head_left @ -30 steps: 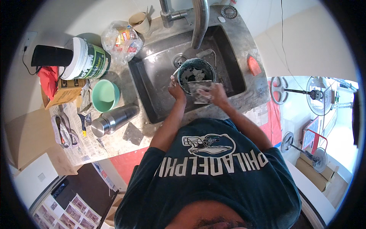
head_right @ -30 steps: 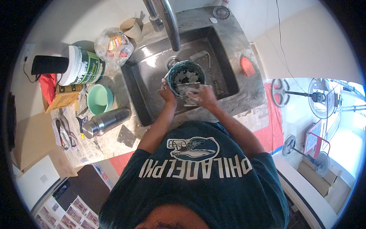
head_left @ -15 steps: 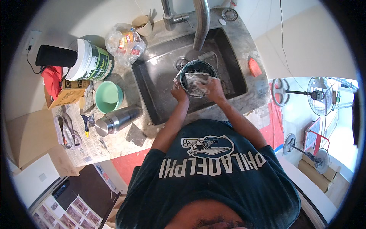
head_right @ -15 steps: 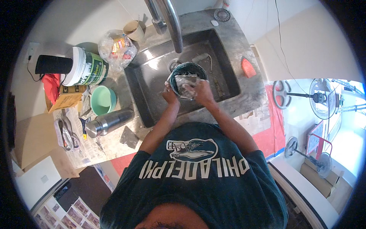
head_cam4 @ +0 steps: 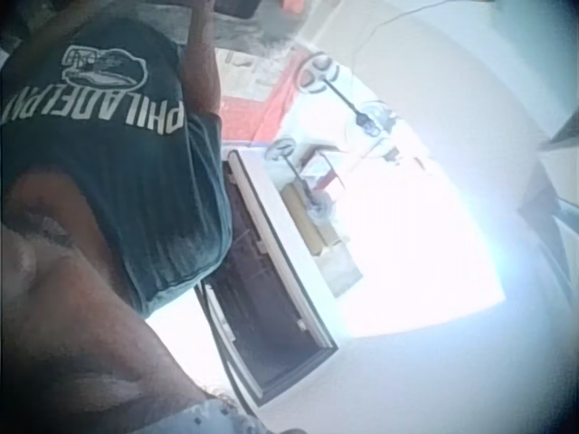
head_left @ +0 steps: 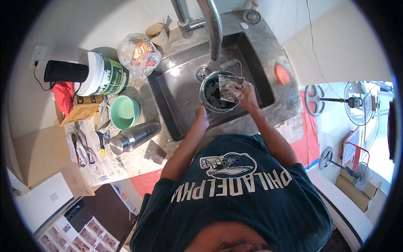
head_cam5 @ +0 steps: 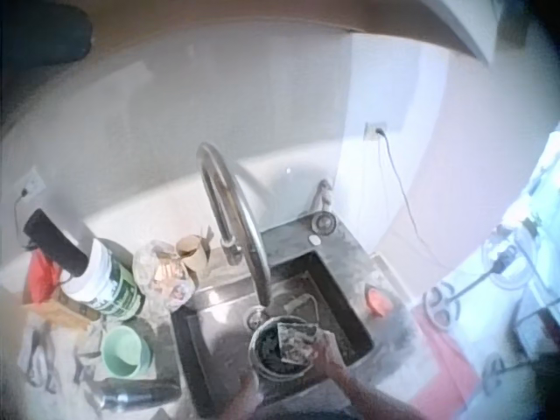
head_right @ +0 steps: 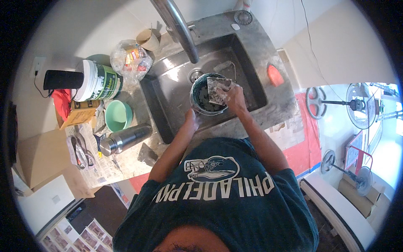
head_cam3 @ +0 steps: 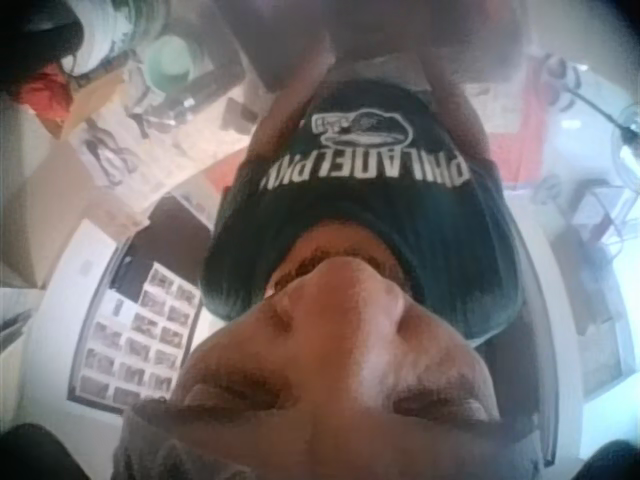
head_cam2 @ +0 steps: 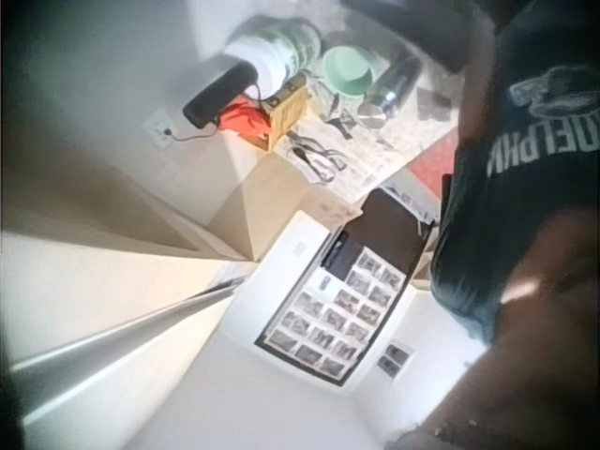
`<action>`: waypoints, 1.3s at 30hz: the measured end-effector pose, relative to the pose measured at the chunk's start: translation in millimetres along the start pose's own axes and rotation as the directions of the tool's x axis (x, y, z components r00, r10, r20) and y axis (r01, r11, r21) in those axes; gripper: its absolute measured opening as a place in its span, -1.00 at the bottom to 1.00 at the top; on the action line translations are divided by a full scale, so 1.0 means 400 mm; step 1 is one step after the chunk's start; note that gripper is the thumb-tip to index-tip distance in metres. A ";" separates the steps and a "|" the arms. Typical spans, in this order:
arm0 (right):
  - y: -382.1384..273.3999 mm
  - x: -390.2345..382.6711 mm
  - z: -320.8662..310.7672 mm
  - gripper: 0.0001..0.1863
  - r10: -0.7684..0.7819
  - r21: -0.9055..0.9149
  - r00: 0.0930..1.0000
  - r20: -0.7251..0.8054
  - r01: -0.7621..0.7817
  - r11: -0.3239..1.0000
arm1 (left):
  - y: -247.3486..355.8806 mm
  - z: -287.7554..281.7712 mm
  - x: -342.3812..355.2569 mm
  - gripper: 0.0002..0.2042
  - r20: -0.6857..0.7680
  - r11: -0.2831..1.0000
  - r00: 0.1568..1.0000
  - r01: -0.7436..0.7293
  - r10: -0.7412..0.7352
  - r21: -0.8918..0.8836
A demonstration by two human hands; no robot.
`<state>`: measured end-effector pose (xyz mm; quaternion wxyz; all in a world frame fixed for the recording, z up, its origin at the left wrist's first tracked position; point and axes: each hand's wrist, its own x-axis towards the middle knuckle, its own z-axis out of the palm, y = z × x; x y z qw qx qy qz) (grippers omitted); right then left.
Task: The person mixes a green compound in a bucket placed in a kitchen sink using their hands. They repeatedly add water from the faucet and knead the mixture, then briefly walk to another room to pick up a plastic-wrapped item before returning to continue mixing.
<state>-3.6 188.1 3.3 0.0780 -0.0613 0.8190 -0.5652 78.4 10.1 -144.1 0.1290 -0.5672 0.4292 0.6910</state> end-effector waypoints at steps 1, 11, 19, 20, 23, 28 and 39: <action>0.002 0.005 -0.007 -0.73 -0.012 -0.021 0.999 0.036 0.013 1.000 | 0.000 -0.017 -0.003 -0.54 0.063 0.995 0.994 0.082 -0.086 0.060; 0.104 0.044 0.074 -0.78 -0.154 -0.383 0.984 0.088 0.176 0.907 | 0.187 0.011 0.047 -0.58 0.235 0.750 0.799 -0.601 0.554 0.275; 0.165 0.332 0.016 -0.68 -0.134 -0.596 0.982 0.135 0.188 0.781 | 0.134 0.051 0.004 -0.58 0.169 0.714 0.710 -0.699 0.684 0.042; 0.191 0.338 0.055 -0.72 -0.210 -0.662 0.960 0.187 0.281 0.695 | 0.138 0.063 -0.001 -0.59 0.172 0.718 0.710 -0.696 0.683 0.022; 0.154 0.379 0.131 -0.78 -0.213 -0.748 0.890 0.404 0.455 0.484 | 0.121 0.047 0.044 -0.58 0.132 0.656 0.658 -0.752 0.741 0.061; 0.092 0.471 0.138 -0.74 -0.029 -0.625 0.808 0.588 0.477 0.618 | 0.117 0.058 0.047 -0.58 0.121 0.726 0.721 -0.688 0.682 0.010; -0.053 0.407 0.163 -0.71 0.253 -0.502 0.793 0.555 0.076 0.862 | 0.104 0.031 0.113 -0.66 0.023 0.709 0.709 -0.705 0.705 0.006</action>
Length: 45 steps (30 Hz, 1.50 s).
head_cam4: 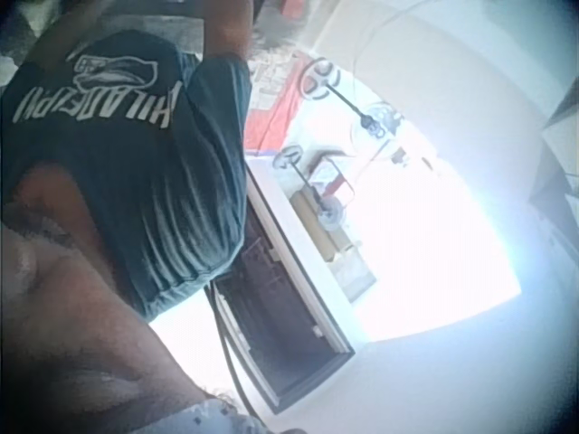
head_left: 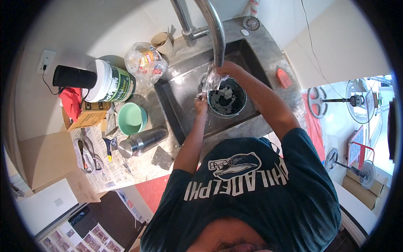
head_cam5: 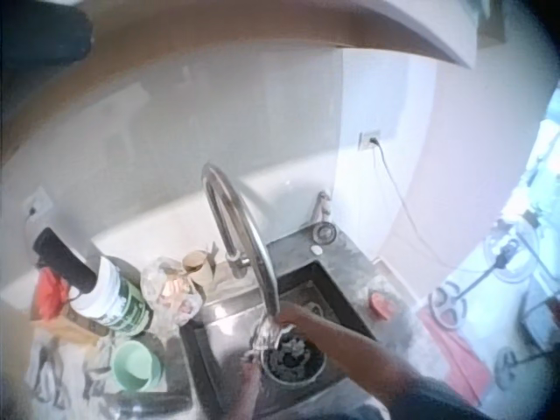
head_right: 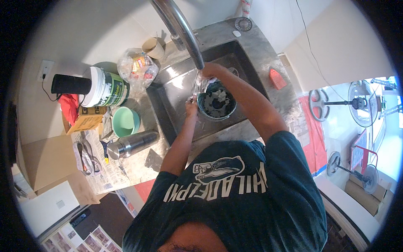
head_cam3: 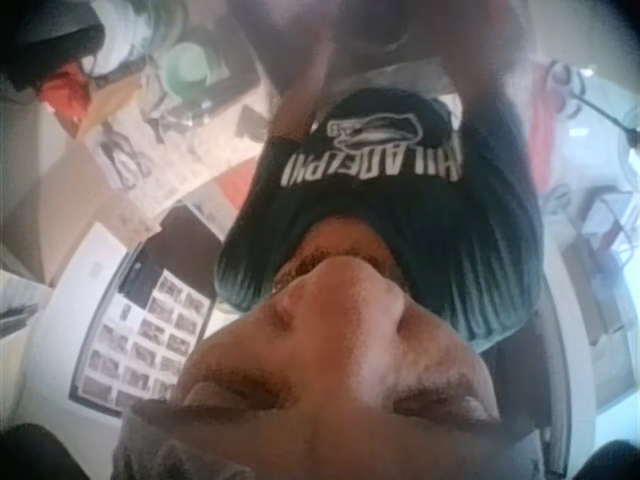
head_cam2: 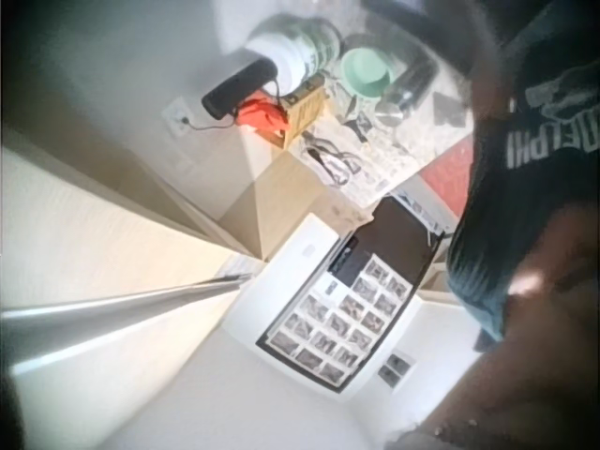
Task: The person mixes a green compound in a bucket placed in a kitchen sink using their hands. They repeatedly add water from the faucet and knead the mixture, then briefly walk to another room to pick up a plastic-wrapped item before returning to continue mixing.
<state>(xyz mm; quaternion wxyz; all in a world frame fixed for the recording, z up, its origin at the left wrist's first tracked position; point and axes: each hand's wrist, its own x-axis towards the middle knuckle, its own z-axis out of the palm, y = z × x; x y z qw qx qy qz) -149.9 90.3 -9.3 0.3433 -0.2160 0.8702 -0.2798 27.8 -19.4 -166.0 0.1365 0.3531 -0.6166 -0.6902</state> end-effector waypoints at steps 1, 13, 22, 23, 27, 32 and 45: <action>0.073 -0.006 -0.035 -0.73 -0.208 -0.184 0.977 -0.045 0.196 0.963 | 0.082 0.014 -0.022 -0.72 0.060 0.990 0.998 -0.028 0.020 0.136; 0.314 -0.297 0.078 -0.59 -0.095 0.397 0.916 -0.390 0.260 0.880 | 0.266 -0.019 0.113 -0.82 0.631 0.883 0.774 -0.252 -0.062 0.396; 0.312 -0.312 0.090 -0.53 -0.156 0.418 0.907 -0.390 0.326 0.848 | 0.258 -0.032 0.047 -0.84 0.413 0.911 0.891 0.003 -0.189 0.412; 0.297 -0.320 0.084 -0.55 -0.168 0.401 0.894 -0.414 0.345 0.849 | 0.251 -0.034 0.030 -0.86 0.350 0.930 0.929 -0.021 -0.117 0.366; 0.247 -0.312 0.107 -0.60 -0.442 0.047 0.756 -0.483 0.527 0.849 | 0.230 -0.024 0.032 -0.78 0.356 0.937 0.931 -0.193 0.082 0.290; 0.161 -0.249 0.180 -0.74 -0.284 -0.373 0.957 -0.051 0.246 0.895 | 0.190 0.045 0.039 -0.63 0.412 0.754 0.856 -0.488 0.313 0.439; 0.226 -0.097 0.475 -0.71 -0.126 -0.383 0.954 0.271 0.227 0.896 | 0.200 0.094 -0.032 -0.52 0.212 0.842 0.935 -0.349 0.284 0.412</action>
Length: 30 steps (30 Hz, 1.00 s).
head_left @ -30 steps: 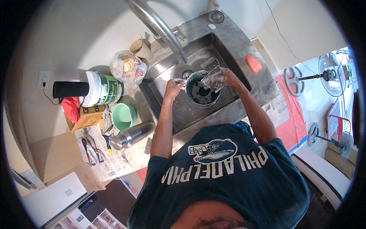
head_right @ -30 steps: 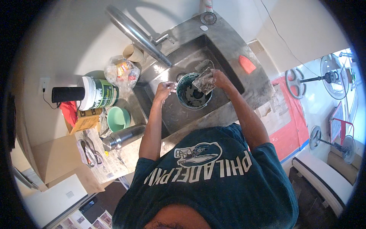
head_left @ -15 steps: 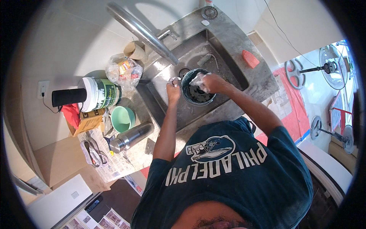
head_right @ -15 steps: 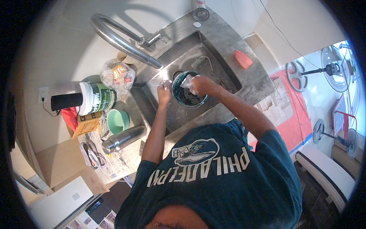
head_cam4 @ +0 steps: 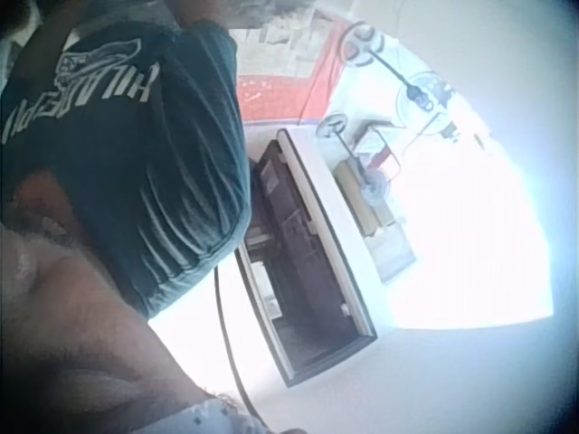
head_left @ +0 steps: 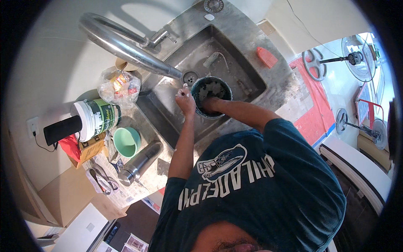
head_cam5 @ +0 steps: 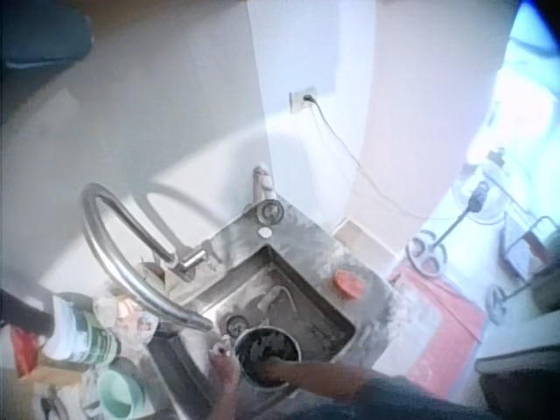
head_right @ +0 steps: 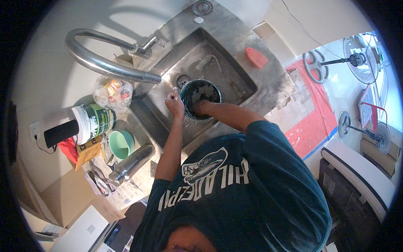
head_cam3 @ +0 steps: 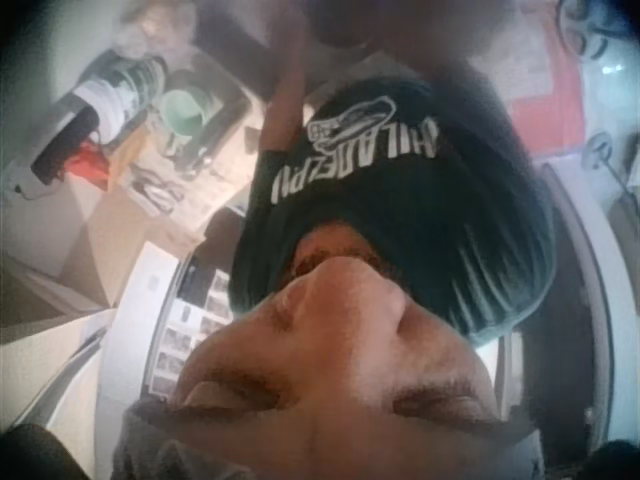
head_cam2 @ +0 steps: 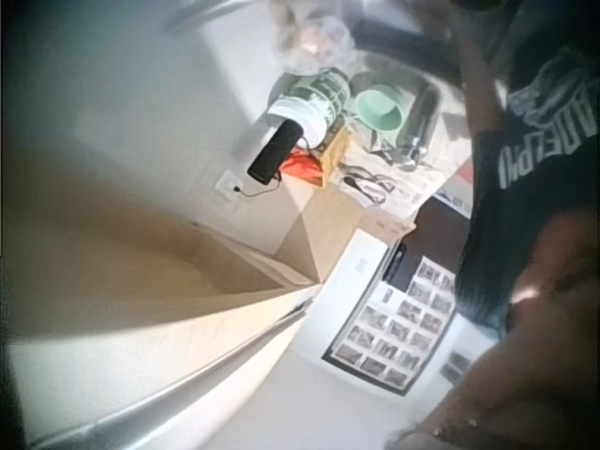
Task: The person mixes a green compound in a bucket placed in a kitchen sink using their hands. They repeatedly add water from the faucet and knead the mixture, then briefly walk to another room to pick up a plastic-wrapped item before returning to continue mixing.
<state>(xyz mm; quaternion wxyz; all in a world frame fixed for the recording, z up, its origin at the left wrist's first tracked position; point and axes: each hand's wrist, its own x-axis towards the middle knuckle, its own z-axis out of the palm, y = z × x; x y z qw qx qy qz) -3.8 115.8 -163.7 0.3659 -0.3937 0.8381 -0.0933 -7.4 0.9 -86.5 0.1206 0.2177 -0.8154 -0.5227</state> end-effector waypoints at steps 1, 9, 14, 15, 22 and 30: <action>-0.015 -0.012 -0.035 -0.69 -0.001 0.032 0.999 -0.044 0.003 0.999 | 0.013 -0.006 0.001 -0.52 -0.016 1.000 1.000 -0.014 0.015 0.016; -0.011 -0.024 -0.106 -0.67 -0.021 0.002 0.999 0.038 0.021 1.000 | 0.029 -0.017 0.002 -0.53 0.024 0.993 1.000 -0.003 0.001 0.120; -0.005 0.006 -0.016 -0.68 0.040 -0.027 0.998 0.043 -0.039 0.999 | 0.049 -0.013 -0.002 -0.55 0.005 0.995 1.000 0.024 -0.025 0.097; 0.001 0.012 -0.004 -0.68 0.039 0.007 0.999 0.037 -0.039 0.999 | 0.056 -0.013 -0.002 -0.55 0.000 0.994 1.000 0.029 -0.029 0.109; -0.027 -0.034 -0.066 -0.71 -0.004 0.151 0.997 0.075 -0.007 0.989 | 0.029 -0.013 -0.002 -0.58 -0.037 0.993 0.996 0.079 -0.075 0.091; -0.029 -0.004 -0.007 -0.69 0.145 0.327 0.978 -0.152 -0.089 0.941 | 0.016 -0.010 0.002 -0.59 -0.027 0.982 0.994 0.112 -0.109 0.153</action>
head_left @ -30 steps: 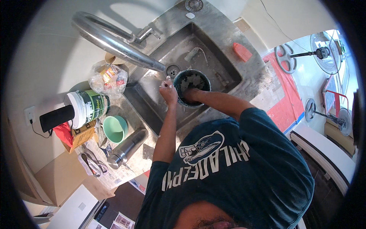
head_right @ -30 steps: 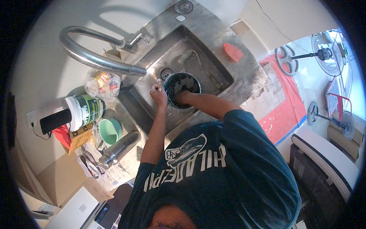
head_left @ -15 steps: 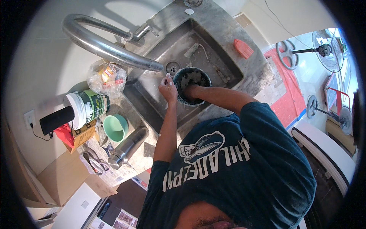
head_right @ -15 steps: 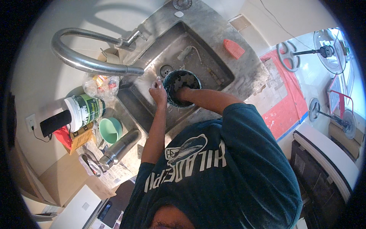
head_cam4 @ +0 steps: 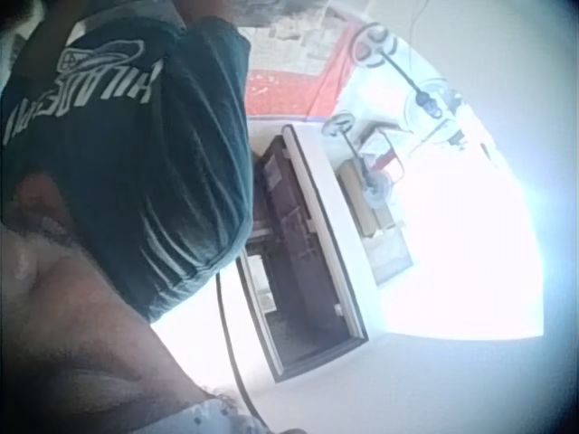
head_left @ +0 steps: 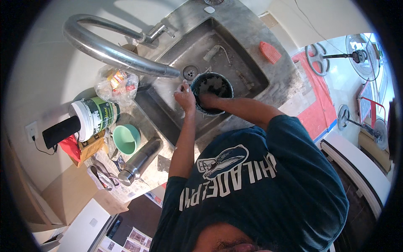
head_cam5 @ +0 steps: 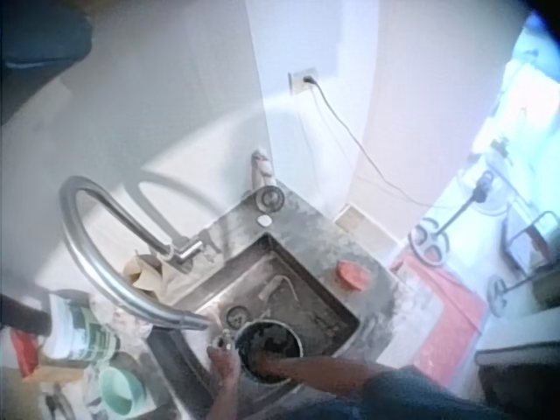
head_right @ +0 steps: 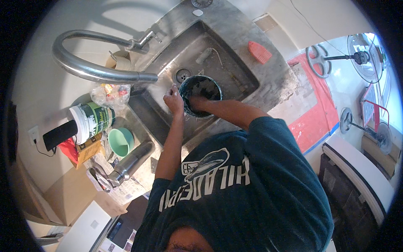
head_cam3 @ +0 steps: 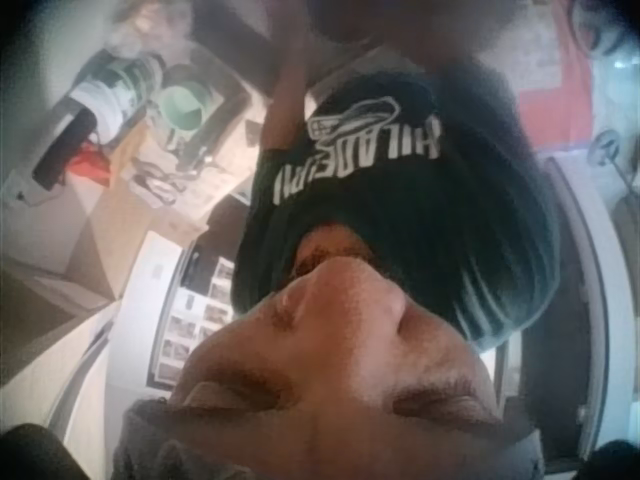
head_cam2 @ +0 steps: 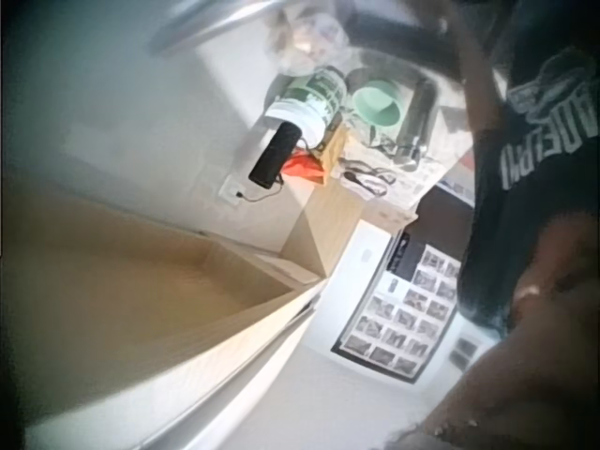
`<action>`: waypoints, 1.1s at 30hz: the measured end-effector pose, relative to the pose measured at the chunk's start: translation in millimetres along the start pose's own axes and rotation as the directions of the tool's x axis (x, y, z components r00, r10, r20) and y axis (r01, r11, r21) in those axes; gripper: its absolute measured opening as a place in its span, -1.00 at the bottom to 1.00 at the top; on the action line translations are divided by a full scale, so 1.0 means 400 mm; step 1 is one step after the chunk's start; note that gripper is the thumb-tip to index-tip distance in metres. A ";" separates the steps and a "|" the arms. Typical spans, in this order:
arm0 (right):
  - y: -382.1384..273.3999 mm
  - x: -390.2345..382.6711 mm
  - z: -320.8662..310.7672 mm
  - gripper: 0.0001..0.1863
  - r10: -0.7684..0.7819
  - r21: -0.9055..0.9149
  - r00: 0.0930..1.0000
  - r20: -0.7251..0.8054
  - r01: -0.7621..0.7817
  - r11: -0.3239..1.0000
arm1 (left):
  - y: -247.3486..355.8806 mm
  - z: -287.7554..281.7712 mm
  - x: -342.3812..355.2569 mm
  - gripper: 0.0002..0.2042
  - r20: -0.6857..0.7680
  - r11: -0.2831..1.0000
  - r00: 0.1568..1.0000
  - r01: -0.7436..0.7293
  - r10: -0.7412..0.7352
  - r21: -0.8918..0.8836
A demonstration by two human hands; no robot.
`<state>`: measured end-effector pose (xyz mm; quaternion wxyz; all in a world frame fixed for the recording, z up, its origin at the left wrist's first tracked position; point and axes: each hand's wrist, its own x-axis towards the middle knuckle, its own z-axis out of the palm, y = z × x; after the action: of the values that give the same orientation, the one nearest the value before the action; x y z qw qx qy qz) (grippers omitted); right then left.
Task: The person mixes a green compound in a bucket placed in a kitchen sink using their hands. They repeatedly add water from the faucet and knead the mixture, then briefly walk to another room to pick up a plastic-wrapped item before returning to continue mixing.
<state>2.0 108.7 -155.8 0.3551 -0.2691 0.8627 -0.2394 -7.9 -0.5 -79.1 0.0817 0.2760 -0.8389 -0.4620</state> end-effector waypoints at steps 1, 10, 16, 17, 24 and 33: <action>-0.004 0.020 0.008 -0.68 0.020 0.021 1.000 -0.010 -0.020 1.000 | -0.002 -0.002 0.000 -0.58 -0.003 1.000 1.000 -0.009 0.009 0.000; 0.062 0.044 0.053 -0.66 -0.012 -0.143 0.976 0.217 0.044 0.989 | 0.008 -0.004 0.001 -0.58 0.008 0.999 1.000 -0.009 0.009 -0.047; -0.019 0.020 -0.024 -0.67 0.070 -0.058 0.988 0.138 -0.062 0.996 | 0.014 -0.002 -0.008 -0.57 -0.004 0.994 1.000 -0.006 0.006 -0.109; -0.017 0.023 -0.008 -0.67 0.111 0.024 0.992 0.067 -0.113 0.993 | 0.012 -0.002 -0.006 -0.57 0.001 0.996 1.000 -0.019 0.019 -0.093; 0.044 0.138 0.069 -0.60 0.415 0.273 0.833 -0.365 -0.330 0.903 | 0.018 -0.017 -0.009 -0.58 0.110 0.997 0.990 0.082 -0.083 0.015; -0.062 0.008 -0.104 -0.74 -0.028 -0.075 0.995 0.100 0.035 0.997 | -0.165 -0.055 -0.146 -0.56 0.066 0.890 0.929 0.368 -0.365 -0.270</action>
<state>-23.5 97.7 -115.9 0.3831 -0.3077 0.8481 -0.1983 75.1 -12.6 -114.1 0.0254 0.4120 -0.6992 -0.5837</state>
